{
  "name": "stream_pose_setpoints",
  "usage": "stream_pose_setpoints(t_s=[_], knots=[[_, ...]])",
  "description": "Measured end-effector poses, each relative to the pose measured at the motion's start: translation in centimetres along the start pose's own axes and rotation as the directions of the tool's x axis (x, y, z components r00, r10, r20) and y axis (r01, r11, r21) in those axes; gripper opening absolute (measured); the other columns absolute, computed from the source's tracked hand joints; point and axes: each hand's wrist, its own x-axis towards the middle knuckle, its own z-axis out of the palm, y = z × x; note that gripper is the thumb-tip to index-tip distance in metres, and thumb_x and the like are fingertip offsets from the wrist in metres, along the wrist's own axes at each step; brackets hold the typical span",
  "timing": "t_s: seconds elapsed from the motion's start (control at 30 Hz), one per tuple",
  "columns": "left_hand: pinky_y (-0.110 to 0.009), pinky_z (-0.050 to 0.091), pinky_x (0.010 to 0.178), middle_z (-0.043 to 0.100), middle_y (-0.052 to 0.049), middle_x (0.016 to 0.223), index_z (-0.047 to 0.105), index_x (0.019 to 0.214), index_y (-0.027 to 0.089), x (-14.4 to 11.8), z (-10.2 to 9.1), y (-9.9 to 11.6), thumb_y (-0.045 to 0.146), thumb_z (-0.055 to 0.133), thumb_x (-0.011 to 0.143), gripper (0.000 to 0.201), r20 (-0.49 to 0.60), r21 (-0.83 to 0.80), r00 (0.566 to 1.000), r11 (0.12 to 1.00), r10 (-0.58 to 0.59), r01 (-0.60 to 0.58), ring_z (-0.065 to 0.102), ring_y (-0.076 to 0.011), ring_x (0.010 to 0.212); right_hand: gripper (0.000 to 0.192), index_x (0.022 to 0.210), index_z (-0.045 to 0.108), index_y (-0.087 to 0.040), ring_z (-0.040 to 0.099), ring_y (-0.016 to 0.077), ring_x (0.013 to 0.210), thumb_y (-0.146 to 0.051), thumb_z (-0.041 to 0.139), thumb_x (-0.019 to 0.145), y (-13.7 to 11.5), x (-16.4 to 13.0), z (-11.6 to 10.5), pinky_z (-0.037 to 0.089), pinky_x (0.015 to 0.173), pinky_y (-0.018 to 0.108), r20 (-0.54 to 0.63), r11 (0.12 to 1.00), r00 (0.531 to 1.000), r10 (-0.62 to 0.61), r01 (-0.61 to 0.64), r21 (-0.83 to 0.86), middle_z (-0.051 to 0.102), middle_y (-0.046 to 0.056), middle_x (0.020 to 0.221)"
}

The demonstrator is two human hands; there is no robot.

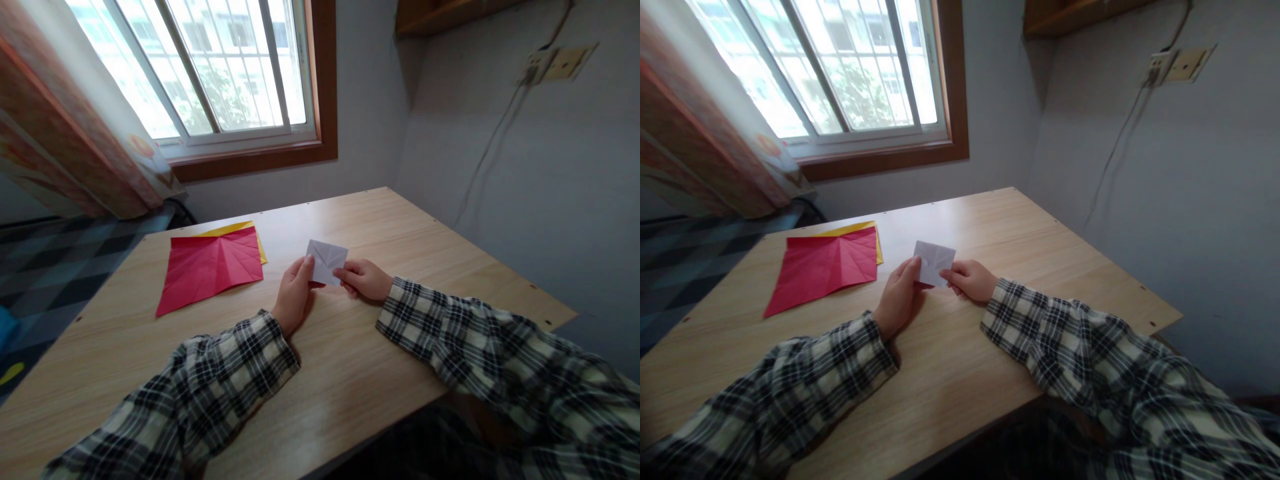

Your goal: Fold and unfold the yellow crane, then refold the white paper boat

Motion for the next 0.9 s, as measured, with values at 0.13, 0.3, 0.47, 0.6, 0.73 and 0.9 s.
stream_pose_setpoints(t_s=[0.13, 0.3, 0.47, 0.6, 0.73, 0.9], knots=[[-0.024, 0.048, 0.059, 0.067, -0.004, 0.078, 0.066, 0.091, 0.015, -0.08, 0.12, 0.24, 0.052, 0.068, 0.079, 0.039, 0.006, -0.019, 1.000, 1.000, -0.021, 0.021, 0.059, -0.0145, 0.067, 0.051, 0.066, 0.051, -0.019, 0.043, 0.0084, 0.041, -0.066, 0.053, 0.085, -0.08, -0.06, -0.11, 0.033, 0.042, 0.022, 0.007, 0.999, 1.000, -0.021, 0.022, -0.045, 0.048, -0.006, 0.048], [-0.025, 0.048, 0.063, 0.067, -0.002, 0.078, 0.067, 0.088, 0.014, -0.32, 0.25, 0.43, 0.047, 0.076, 0.073, 0.037, -0.005, -0.032, 1.000, 0.999, -0.022, 0.021, 0.059, -0.0138, 0.066, 0.048, 0.067, 0.055, -0.018, 0.044, 0.0093, 0.044, -0.061, 0.054, 0.087, -0.29, -0.25, -0.34, 0.032, 0.044, 0.023, 0.067, 0.986, 0.996, -0.055, 0.065, -0.152, 0.049, -0.005, 0.048], [-0.025, 0.047, 0.061, 0.066, -0.003, 0.076, 0.067, 0.087, 0.013, -0.44, 0.28, 0.36, 0.046, 0.076, 0.074, 0.036, 0.038, -0.035, 0.998, 0.998, -0.044, 0.046, 0.058, -0.0134, 0.065, 0.047, 0.066, 0.057, -0.017, 0.045, 0.0092, 0.046, -0.059, 0.058, 0.086, -0.49, -0.22, -0.58, 0.033, 0.045, 0.023, 0.091, 0.992, 0.995, -0.040, 0.050, -0.112, 0.051, -0.004, 0.050], [-0.025, 0.047, 0.061, 0.066, -0.003, 0.076, 0.066, 0.086, 0.013, -0.57, 0.28, 0.47, 0.046, 0.075, 0.076, 0.036, 0.139, 0.027, 0.989, 0.998, -0.052, 0.049, 0.058, -0.0136, 0.066, 0.049, 0.066, 0.055, -0.017, 0.045, 0.0092, 0.046, -0.062, 0.056, 0.086, -0.33, -0.06, -0.67, 0.035, 0.044, 0.022, 0.068, 1.000, 0.998, -0.015, 0.015, 0.006, 0.048, -0.004, 0.051], [-0.023, 0.044, 0.058, 0.065, -0.003, 0.076, 0.066, 0.090, 0.012, -0.76, 0.22, 0.77, 0.049, 0.069, 0.080, 0.039, 0.241, 0.198, 0.969, 0.980, -0.062, 0.013, 0.056, -0.0134, 0.066, 0.045, 0.076, 0.060, -0.015, 0.047, 0.0095, 0.054, -0.059, 0.058, 0.085, -0.37, 0.05, -0.74, 0.037, 0.048, 0.022, 0.053, 0.997, 0.998, -0.023, 0.019, 0.070, 0.051, -0.003, 0.061], [-0.023, 0.039, 0.055, 0.062, -0.002, 0.073, 0.065, 0.086, 0.012, -0.80, 0.04, 0.82, 0.050, 0.064, 0.082, 0.038, 0.332, 0.394, 0.941, 0.916, -0.063, -0.078, 0.052, -0.0128, 0.063, 0.042, 0.069, 0.056, -0.016, 0.042, 0.0091, 0.056, -0.056, 0.063, 0.081, -0.81, 0.13, -0.75, 0.035, 0.051, 0.022, 0.012, 0.995, 1.000, -0.020, 0.018, 0.094, 0.049, -0.003, 0.061]])
